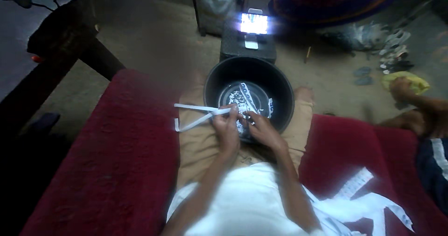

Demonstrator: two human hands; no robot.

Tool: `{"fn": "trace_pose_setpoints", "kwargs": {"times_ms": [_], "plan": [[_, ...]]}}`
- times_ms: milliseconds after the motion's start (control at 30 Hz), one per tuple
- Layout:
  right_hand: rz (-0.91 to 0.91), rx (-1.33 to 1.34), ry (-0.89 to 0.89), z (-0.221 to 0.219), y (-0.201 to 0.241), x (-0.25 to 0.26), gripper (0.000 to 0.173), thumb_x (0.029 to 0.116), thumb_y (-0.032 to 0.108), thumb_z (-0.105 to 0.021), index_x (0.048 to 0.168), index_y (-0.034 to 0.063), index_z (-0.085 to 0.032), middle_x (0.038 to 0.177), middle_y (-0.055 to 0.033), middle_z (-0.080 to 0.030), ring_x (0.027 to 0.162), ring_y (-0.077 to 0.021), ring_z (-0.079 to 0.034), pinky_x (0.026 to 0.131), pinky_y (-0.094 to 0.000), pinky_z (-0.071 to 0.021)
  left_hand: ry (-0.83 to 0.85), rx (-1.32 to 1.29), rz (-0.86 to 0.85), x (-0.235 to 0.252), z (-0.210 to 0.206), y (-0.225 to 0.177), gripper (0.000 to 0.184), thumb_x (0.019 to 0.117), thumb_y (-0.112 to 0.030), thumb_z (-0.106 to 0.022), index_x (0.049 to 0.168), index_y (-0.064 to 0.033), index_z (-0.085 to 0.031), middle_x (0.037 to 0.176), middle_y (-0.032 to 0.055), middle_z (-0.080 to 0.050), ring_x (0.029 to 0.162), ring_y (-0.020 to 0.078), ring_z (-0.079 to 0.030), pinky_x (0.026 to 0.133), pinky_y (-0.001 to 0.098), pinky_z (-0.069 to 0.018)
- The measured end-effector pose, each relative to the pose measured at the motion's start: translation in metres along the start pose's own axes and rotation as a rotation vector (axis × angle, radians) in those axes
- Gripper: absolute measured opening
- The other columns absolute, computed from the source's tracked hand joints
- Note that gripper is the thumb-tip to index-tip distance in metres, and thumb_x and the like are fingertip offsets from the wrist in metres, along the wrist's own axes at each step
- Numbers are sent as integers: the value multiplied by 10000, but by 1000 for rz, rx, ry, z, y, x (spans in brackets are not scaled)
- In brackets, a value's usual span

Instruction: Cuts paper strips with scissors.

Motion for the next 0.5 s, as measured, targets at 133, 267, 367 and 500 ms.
{"fn": "trace_pose_setpoints", "kwargs": {"times_ms": [133,267,367,500], "plan": [[-58,0,120,0,-4,-7,411,1061,390,-524,1256,46,-633,904,-109,-692,781,-206,-687,773,-425,-582,-19,21,2,-1,3,-2,105,1013,-79,-623,1102,-31,-646,882,63,-682,735,144,-662,702,293,-589],[-101,63,156,-2,-6,-18,443,1065,407,-514,1264,26,-621,883,-95,-690,726,-159,-694,724,-355,-608,-3,4,-12,-3,2,-3,94,1014,-86,-625,1095,-41,-641,906,51,-677,755,137,-661,733,293,-594],[-110,103,138,-1,-5,-20,426,1065,383,-524,1256,15,-622,888,-100,-688,711,-159,-696,705,-348,-613,-2,19,-6,-1,2,0,86,1012,-79,-620,1087,-42,-641,890,40,-676,753,128,-661,725,288,-592],[-97,155,72,1,-7,-16,405,1062,356,-541,1265,14,-618,871,-95,-689,684,-153,-689,677,-336,-611,-14,37,0,3,5,6,91,1004,-73,-633,1083,-30,-645,888,53,-681,738,140,-665,719,302,-597]]}}
Point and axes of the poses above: each hand's wrist, its own x-axis towards the middle knuckle, its own z-axis out of the back of the hand, y = z × x, the point moved 2 cm from there along x, towards the middle knuckle
